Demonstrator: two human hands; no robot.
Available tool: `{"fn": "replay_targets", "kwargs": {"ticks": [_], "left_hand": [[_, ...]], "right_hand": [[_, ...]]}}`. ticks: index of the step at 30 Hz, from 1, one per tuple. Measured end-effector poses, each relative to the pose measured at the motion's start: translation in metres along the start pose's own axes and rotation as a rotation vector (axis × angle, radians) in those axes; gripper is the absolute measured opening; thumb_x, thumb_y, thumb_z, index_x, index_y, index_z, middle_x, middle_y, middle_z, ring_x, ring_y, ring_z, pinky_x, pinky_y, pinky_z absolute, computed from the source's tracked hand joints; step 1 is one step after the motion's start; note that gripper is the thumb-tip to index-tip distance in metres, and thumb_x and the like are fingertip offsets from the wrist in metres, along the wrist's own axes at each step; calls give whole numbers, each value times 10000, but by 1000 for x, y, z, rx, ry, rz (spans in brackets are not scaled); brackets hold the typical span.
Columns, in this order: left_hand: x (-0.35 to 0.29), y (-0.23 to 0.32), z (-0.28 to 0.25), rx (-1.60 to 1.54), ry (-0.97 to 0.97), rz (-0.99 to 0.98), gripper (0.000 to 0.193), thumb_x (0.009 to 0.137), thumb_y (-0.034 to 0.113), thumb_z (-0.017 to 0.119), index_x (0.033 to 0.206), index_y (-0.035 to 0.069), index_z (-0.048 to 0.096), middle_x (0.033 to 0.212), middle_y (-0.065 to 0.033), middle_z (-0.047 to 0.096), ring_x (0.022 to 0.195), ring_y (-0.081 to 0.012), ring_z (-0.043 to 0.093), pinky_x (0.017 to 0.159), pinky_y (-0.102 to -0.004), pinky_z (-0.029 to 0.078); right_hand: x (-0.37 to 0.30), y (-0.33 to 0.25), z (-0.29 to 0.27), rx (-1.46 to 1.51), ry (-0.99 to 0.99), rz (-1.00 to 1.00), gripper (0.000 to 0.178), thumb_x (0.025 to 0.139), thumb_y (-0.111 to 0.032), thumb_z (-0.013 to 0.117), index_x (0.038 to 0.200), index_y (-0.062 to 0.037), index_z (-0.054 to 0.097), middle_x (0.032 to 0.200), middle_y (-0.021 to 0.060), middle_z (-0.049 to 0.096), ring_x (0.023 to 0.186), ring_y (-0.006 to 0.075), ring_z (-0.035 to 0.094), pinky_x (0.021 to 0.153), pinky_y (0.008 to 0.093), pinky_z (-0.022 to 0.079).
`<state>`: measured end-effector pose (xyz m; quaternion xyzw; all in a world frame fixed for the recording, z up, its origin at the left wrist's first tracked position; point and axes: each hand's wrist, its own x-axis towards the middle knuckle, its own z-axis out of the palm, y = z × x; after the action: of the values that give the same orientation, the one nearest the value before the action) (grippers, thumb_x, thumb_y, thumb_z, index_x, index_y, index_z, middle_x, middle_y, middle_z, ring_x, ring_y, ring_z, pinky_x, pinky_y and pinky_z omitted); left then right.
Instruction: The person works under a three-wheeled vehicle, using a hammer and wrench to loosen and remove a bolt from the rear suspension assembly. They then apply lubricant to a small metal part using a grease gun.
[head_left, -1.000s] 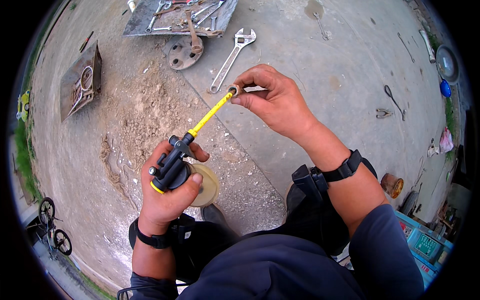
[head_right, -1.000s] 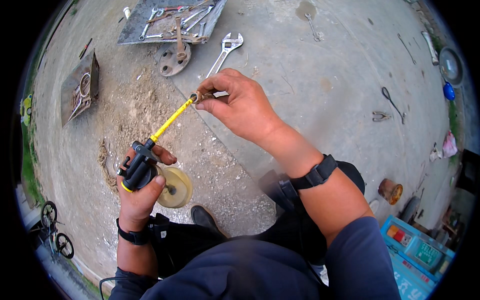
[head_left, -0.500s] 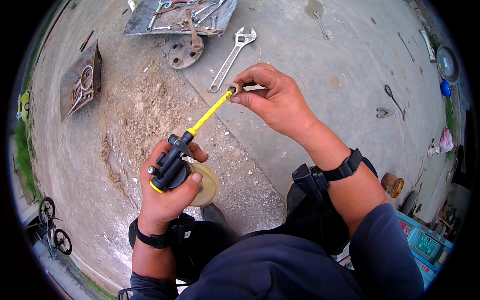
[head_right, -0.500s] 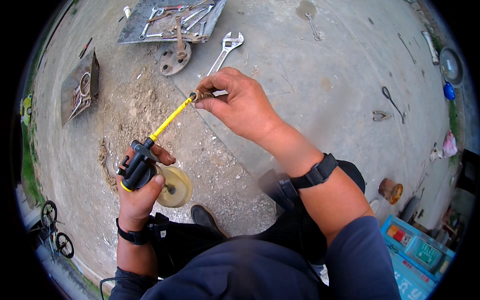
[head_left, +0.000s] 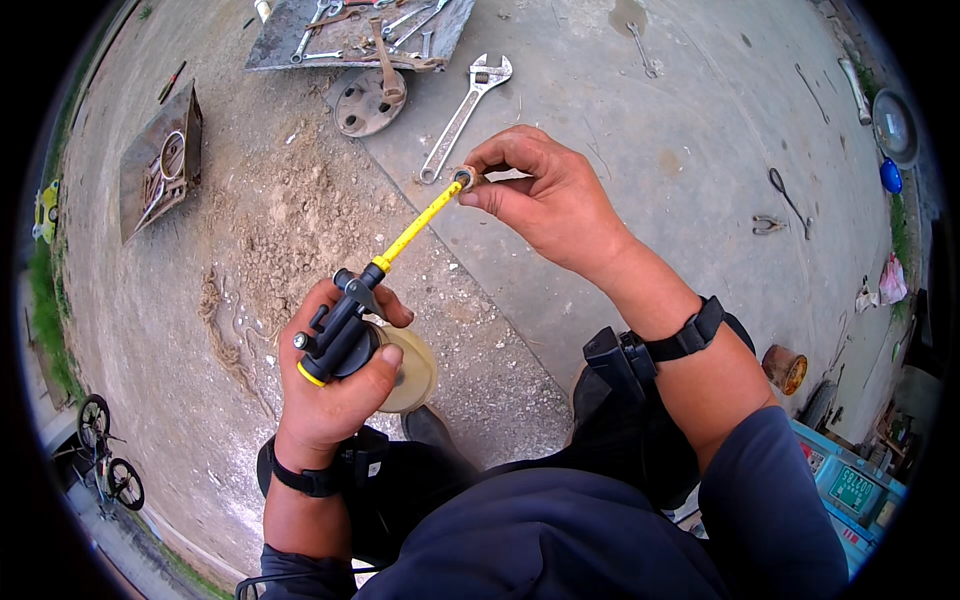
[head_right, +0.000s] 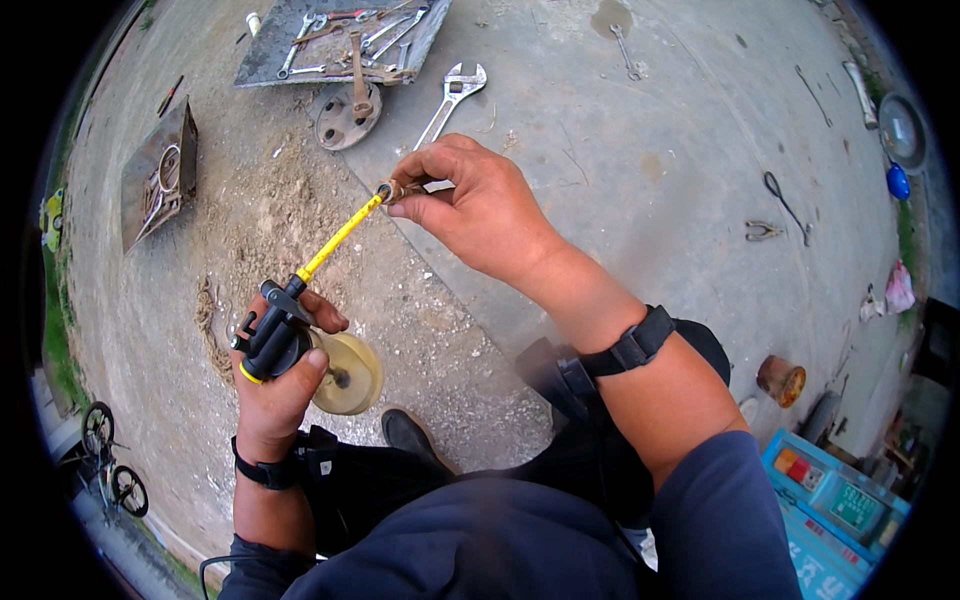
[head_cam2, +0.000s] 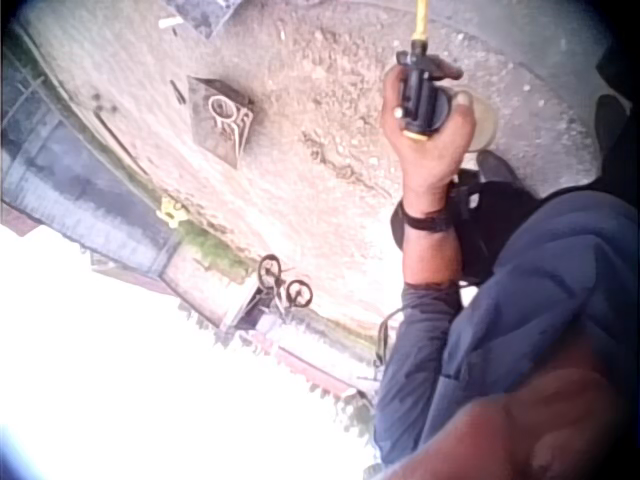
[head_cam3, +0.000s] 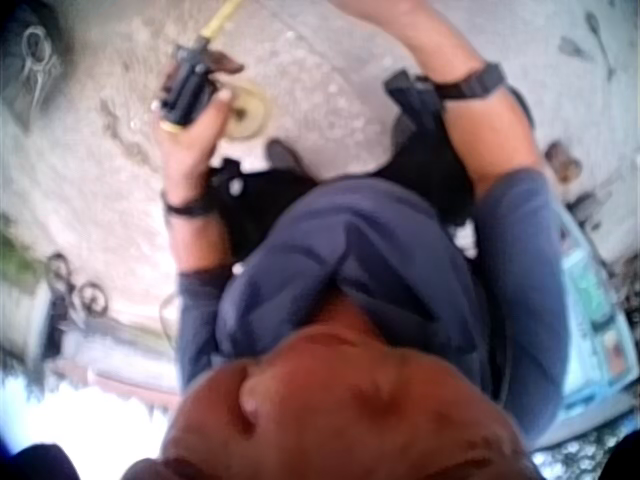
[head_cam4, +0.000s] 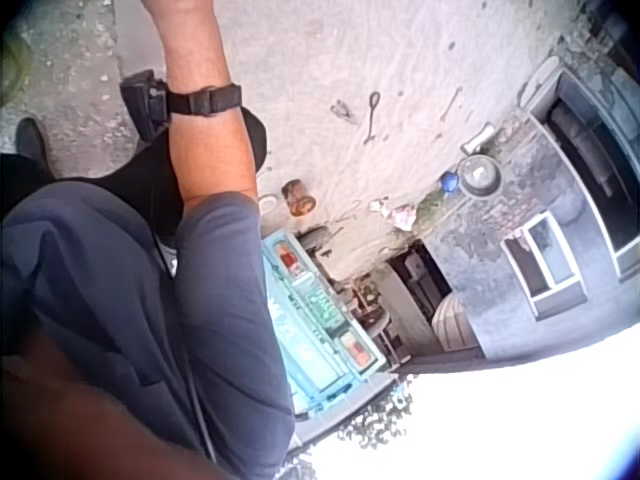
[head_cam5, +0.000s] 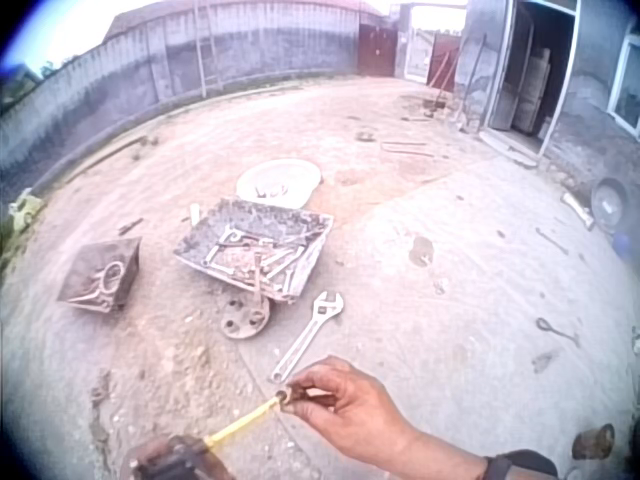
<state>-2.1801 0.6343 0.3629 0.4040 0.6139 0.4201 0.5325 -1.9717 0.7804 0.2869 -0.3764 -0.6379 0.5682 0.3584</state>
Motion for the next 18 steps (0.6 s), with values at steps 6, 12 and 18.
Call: {"fn": "replay_targets", "kwargs": {"ticks": [6, 12, 18], "left_hand": [[0, 1, 1, 3, 6, -4, 439, 722, 58, 667, 1144, -26, 582, 995, -115, 692, 966, -183, 662, 901, -342, 518], [-1, 3, 0, 1, 1, -14, 428, 727, 61, 668, 1138, -22, 579, 991, -111, 690, 958, -183, 659, 892, -339, 517], [-1, 2, -1, 1, 2, -9, 433, 732, 69, 672, 1143, -19, 573, 983, -108, 685, 961, -183, 654, 892, -338, 513]], "right_hand": [[0, -1, 0, -18, -6, -5, 226, 836, -59, 758, 1043, 7, 695, 1049, 92, 623, 974, 189, 678, 850, 300, 604], [0, -1, 1, 6, 7, 0, 225, 832, -55, 762, 1036, 8, 694, 1044, 90, 622, 973, 188, 677, 850, 299, 604], [0, -1, 3, 11, 5, 4, 217, 834, -59, 759, 1031, 9, 694, 1043, 90, 623, 973, 187, 676, 850, 299, 604]]}}
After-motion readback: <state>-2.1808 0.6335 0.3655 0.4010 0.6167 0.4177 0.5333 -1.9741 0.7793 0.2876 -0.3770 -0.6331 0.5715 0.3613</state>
